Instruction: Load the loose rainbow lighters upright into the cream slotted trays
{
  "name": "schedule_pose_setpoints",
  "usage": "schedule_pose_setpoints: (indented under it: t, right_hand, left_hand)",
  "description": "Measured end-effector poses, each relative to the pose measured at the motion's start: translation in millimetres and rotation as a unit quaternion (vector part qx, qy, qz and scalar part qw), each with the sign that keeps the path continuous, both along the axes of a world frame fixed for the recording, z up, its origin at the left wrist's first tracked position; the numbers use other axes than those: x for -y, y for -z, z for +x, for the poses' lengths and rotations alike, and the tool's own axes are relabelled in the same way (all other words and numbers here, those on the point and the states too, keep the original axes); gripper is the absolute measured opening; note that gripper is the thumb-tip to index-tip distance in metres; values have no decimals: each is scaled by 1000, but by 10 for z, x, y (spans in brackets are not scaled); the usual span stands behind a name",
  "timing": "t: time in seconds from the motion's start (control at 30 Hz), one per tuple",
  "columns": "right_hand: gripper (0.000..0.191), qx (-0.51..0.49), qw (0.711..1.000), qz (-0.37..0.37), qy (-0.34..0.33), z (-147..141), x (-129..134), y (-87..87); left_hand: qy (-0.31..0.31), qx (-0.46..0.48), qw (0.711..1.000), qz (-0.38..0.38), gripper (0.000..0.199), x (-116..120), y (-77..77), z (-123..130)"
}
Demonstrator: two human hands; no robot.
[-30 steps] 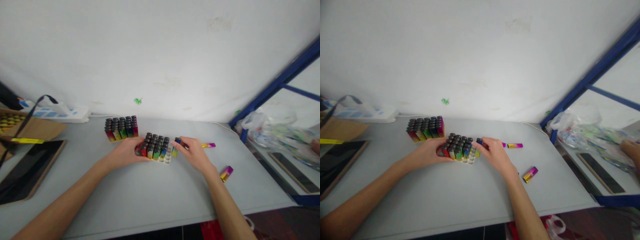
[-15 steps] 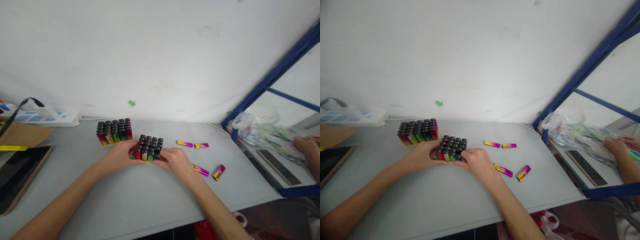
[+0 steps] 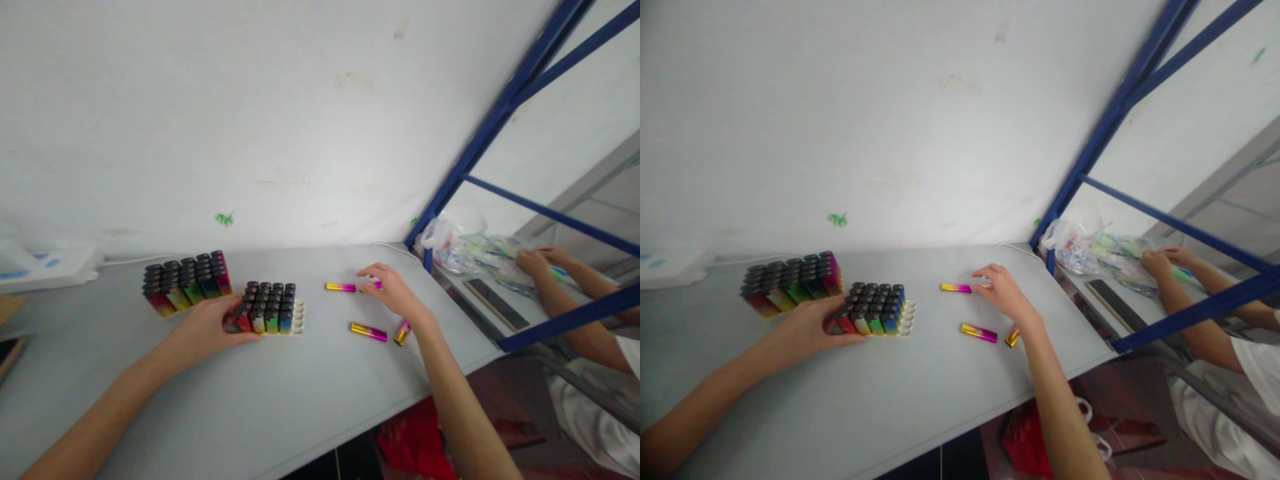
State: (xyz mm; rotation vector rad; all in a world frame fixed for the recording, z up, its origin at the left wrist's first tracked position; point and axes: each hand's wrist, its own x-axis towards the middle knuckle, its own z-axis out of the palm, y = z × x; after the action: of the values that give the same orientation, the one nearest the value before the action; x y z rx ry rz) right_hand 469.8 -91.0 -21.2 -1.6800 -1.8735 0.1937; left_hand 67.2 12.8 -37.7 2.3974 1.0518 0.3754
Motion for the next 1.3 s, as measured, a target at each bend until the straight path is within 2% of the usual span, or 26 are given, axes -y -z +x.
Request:
schedule_pose_setpoints:
  t: [0.03,0.1,0.2,0.3,0.4,0.53,0.6,0.67,0.77,0.9,0.97,1.07,1.17,1.3]
  right_hand:
    - [29,38,999,-25,15,182,-17,18]
    - [22,100,991,-91,0,443,-52,58]
    - [22,97,987,-128,-8,572,-47,69]
    - [27,0,994,-110,11,483,34,-17]
    - [35,-80,995,-46,36,274,70,-141]
    - [39,-157,986,35,41,-170,-89,-205]
    - [41,-262,964,42,33,-459,-225,-189]
    - [42,-385,922,31,29,-758,-349,-153]
    - [40,-491,871,0,-11,-1130,-468,-66]
    - [47,-580,812,-59,-33,-1352,-483,80]
    - [49,-596,796,-92,-46,-1369,-444,126]
    - [48,-577,806,-116,-63,-1353,-376,139]
    - [46,-555,825,-94,-38,-1330,-345,133]
    - [54,-532,839,-96,-53,-1318,-360,179]
  left_hand:
    - [0,1,1000,2,48,-3,9,0]
    - [-3,-4,1000,6,49,-9,19,4]
    - [-9,-15,1000,8,51,-10,14,11]
    - [-11,-17,1000,5,56,-10,3,14]
    - [-17,-20,1000,6,58,-17,8,15]
    - [-32,-21,999,-2,53,-34,22,0]
    - [-34,-23,999,-16,54,-46,20,-18]
    - [-38,-25,999,-30,57,-54,13,-38]
    - [-39,-25,998,-45,60,-56,11,-59]
    - [-28,-10,999,-45,57,-50,27,-66]
    - [-27,-5,999,-44,59,-46,33,-65]
    - [-29,-2,999,-45,63,-39,31,-65]
    - [-26,1,999,-44,60,-30,30,-70]
    - [-24,0,999,-31,55,-30,43,-80]
